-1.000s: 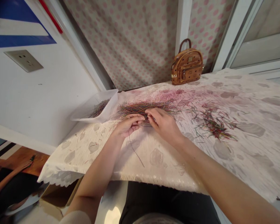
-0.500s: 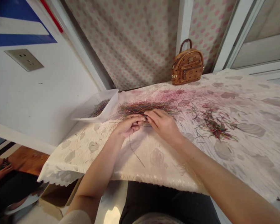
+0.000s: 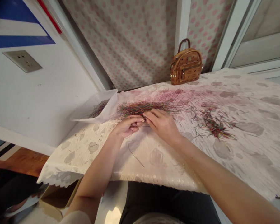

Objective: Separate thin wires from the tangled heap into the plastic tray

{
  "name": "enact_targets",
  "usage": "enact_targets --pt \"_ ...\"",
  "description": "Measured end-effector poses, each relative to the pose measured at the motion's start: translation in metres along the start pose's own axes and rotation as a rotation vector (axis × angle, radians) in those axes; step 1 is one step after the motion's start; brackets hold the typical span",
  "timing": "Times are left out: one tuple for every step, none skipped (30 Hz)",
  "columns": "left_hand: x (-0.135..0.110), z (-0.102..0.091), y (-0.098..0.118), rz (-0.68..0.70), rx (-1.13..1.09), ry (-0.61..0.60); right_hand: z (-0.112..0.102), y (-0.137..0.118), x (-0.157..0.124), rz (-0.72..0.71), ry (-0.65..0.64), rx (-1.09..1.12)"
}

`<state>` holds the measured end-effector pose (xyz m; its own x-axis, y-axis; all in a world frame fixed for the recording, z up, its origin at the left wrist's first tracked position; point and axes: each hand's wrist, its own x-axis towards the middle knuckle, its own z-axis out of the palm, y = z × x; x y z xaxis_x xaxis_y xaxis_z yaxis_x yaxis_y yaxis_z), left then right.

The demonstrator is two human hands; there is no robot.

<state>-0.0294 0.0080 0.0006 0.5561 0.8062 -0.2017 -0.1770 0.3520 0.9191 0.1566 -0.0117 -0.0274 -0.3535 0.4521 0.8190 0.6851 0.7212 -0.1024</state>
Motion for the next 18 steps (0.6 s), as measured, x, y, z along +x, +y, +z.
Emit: enact_targets --pt "0.0 -0.0001 0.0001 -0.005 -0.007 -0.001 0.0001 -0.0002 -0.0001 0.002 0.005 -0.003" --pt "0.0 -0.0001 0.0002 -0.008 -0.013 -0.001 0.0002 -0.0004 -0.0002 0.006 0.012 -0.005" --pt "0.0 -0.0001 0.0004 -0.011 -0.018 -0.002 0.0005 -0.0004 -0.0004 0.011 0.018 -0.005" --pt "-0.0001 -0.0001 0.0005 -0.014 -0.022 -0.003 0.0008 -0.0005 -0.0007 0.015 0.022 -0.002" --pt "-0.0001 -0.0001 0.0006 -0.018 -0.027 -0.005 0.001 -0.0005 -0.0009 0.017 0.024 0.003" --pt "-0.0001 -0.0002 0.0007 -0.021 -0.032 -0.006 0.0012 -0.0005 -0.0012 0.016 0.024 0.01" --pt "-0.0001 -0.0003 0.0007 -0.025 -0.037 -0.006 0.0012 -0.0006 -0.0014 0.013 0.018 0.017" --pt "-0.0001 -0.0004 0.0007 -0.027 -0.043 -0.005 0.0012 -0.0009 -0.0016 0.009 0.011 0.024" --pt "-0.0001 -0.0006 0.0007 -0.028 -0.049 -0.004 0.001 -0.0011 -0.0017 0.009 0.009 0.029" --pt "-0.0001 -0.0008 0.0006 -0.03 -0.055 -0.006 0.0008 -0.0015 -0.0018 0.014 0.01 0.031" --pt "-0.0001 -0.0009 0.0006 -0.031 -0.059 -0.009 0.0007 -0.0018 -0.0019 0.024 0.013 0.031" --pt "-0.0001 -0.001 0.0005 -0.032 -0.063 -0.01 0.0006 -0.002 -0.002 0.033 0.016 0.031" --pt "-0.0002 -0.0011 0.0005 -0.034 -0.065 -0.009 0.0006 -0.0021 -0.0022 0.039 0.018 0.029" --pt "-0.0003 -0.0012 0.0006 -0.038 -0.067 -0.007 0.0006 -0.0021 -0.0023 0.04 0.016 0.027" --pt "-0.0004 -0.0012 0.0006 -0.042 -0.068 -0.005 0.0008 -0.0021 -0.0025 0.036 0.007 0.026" --pt "-0.0005 -0.0013 0.0007 -0.045 -0.069 -0.004 0.0009 -0.0019 -0.0028 0.028 0.0 0.027" --pt "-0.0006 -0.0013 0.0008 -0.044 -0.069 -0.007 0.001 -0.0018 -0.003 0.021 -0.003 0.029" --pt "-0.0007 -0.0014 0.0009 -0.042 -0.068 -0.014 0.0011 -0.0018 -0.0032 0.019 -0.004 0.033"
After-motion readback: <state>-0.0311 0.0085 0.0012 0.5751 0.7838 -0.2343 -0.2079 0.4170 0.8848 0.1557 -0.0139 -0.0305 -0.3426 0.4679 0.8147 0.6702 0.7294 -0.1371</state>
